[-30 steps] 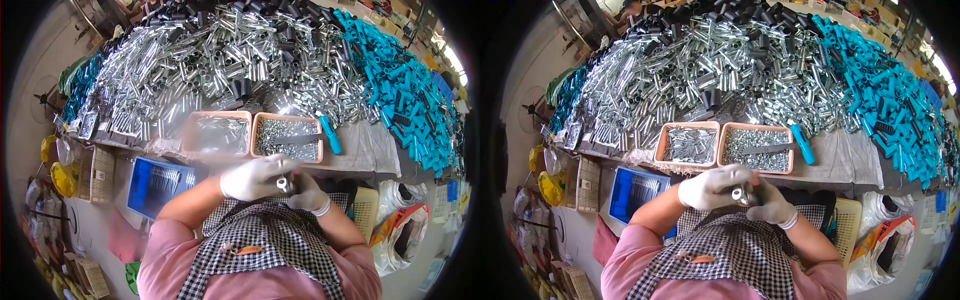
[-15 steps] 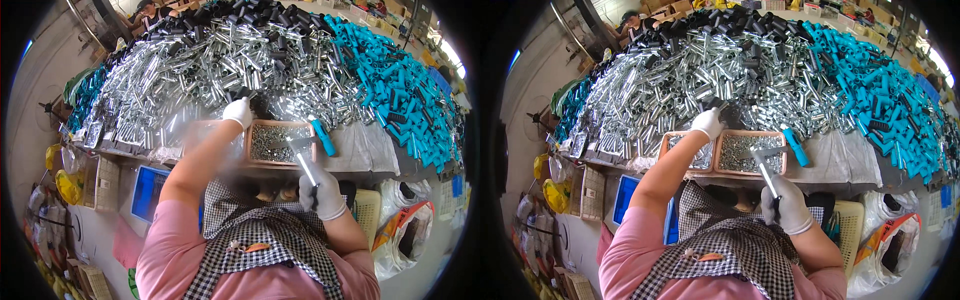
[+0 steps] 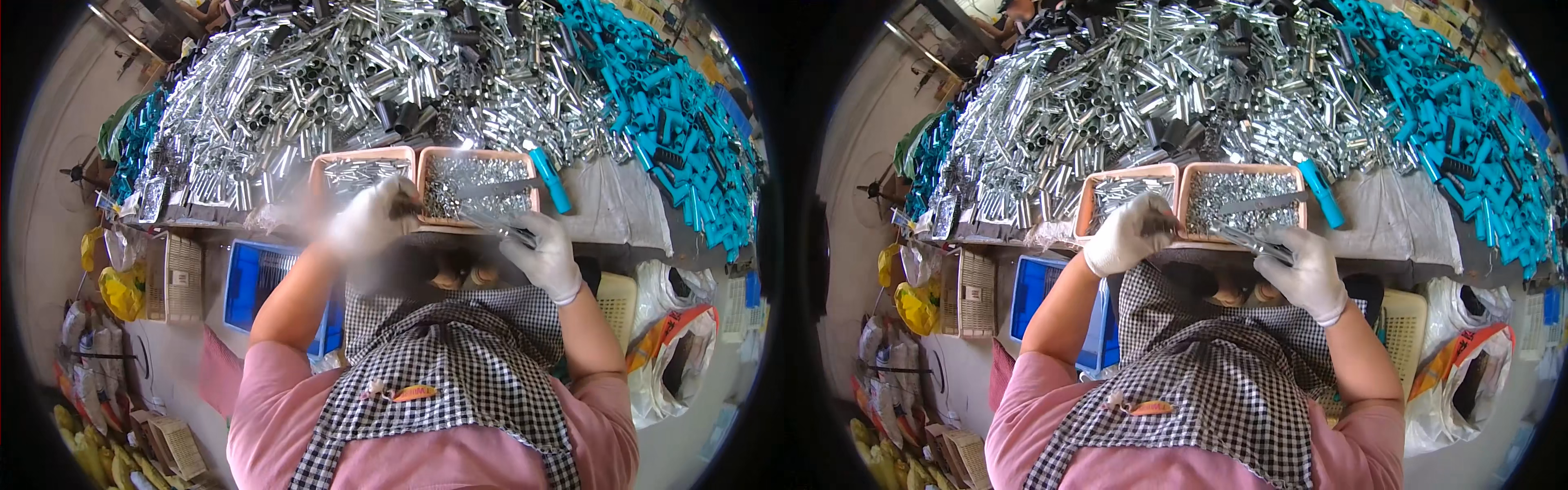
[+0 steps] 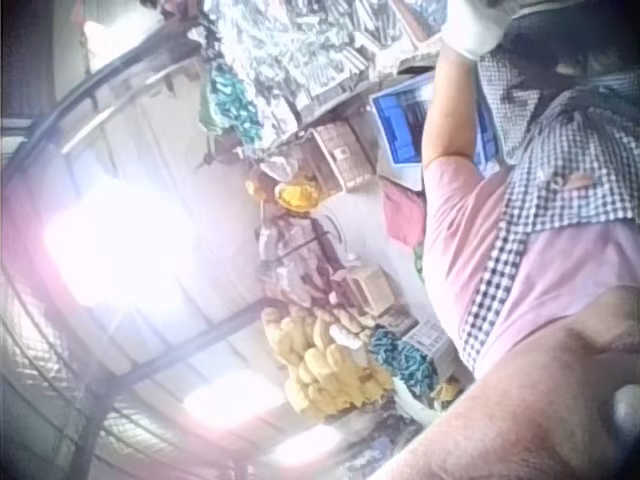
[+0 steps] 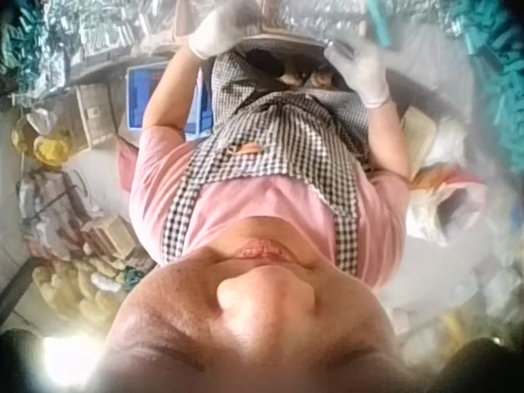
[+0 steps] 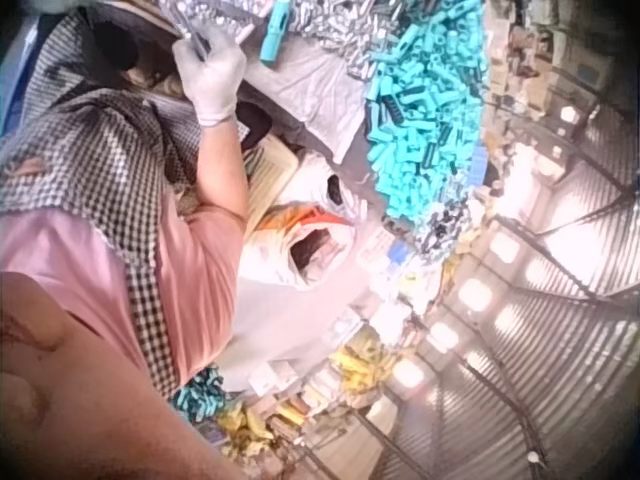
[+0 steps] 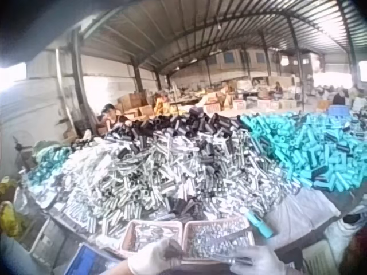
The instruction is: Assembling small metal inserts into teal plastic housings at an industrial workstation.
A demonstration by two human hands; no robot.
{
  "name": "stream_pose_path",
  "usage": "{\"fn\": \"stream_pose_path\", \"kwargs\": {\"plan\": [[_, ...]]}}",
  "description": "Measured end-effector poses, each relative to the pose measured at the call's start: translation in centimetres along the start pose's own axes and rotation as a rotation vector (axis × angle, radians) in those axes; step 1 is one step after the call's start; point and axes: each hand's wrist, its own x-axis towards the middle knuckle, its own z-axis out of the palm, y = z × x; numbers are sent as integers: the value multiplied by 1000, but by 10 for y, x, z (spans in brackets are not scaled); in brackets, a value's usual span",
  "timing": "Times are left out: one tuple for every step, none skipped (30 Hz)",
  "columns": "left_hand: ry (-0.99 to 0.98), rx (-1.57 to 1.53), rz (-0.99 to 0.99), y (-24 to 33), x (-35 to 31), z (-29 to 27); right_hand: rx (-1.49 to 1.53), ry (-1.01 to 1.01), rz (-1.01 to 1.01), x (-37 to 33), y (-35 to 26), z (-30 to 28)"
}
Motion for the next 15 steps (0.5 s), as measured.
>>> {"fn": "stream_pose_path", "kwargs": {"plan": [[-17,64,25,4,-7,7,-89,-39,-60,3,-2,-2],[-74,263,109,11,-12,10,-88,-77,-80,4,-5,0],[-133,461,194,15,-17,13,-122,-100,-187,3,-5,2],[-238,464,235,8,-15,14,-157,-125,-294,4,-7,5],[-268,469,290,5,-14,20,-245,-112,-425,5,-11,7],[-283,473,338,2,-18,27,-279,-122,-463,5,-16,13],[-202,473,336,9,-23,39,-315,-129,-504,6,-19,17],[-213,498,353,6,-24,47,-343,-196,-415,1,-17,18],[-225,524,372,3,-24,55,-325,-162,-392,-2,-21,25],[-165,520,433,0,-26,63,-307,-129,-370,-3,-25,32],[-150,493,423,-5,-23,65,-343,-137,-382,-2,-20,36],[-131,470,411,-9,-22,65,-389,-148,-379,0,-21,38],[-125,467,449,-11,-23,65,-435,-158,-376,1,-22,40],[-114,458,437,-16,-25,63,-443,-184,-414,0,-23,41],[-163,358,366,-23,-27,60,-439,-203,-416,0,-25,42]]}}
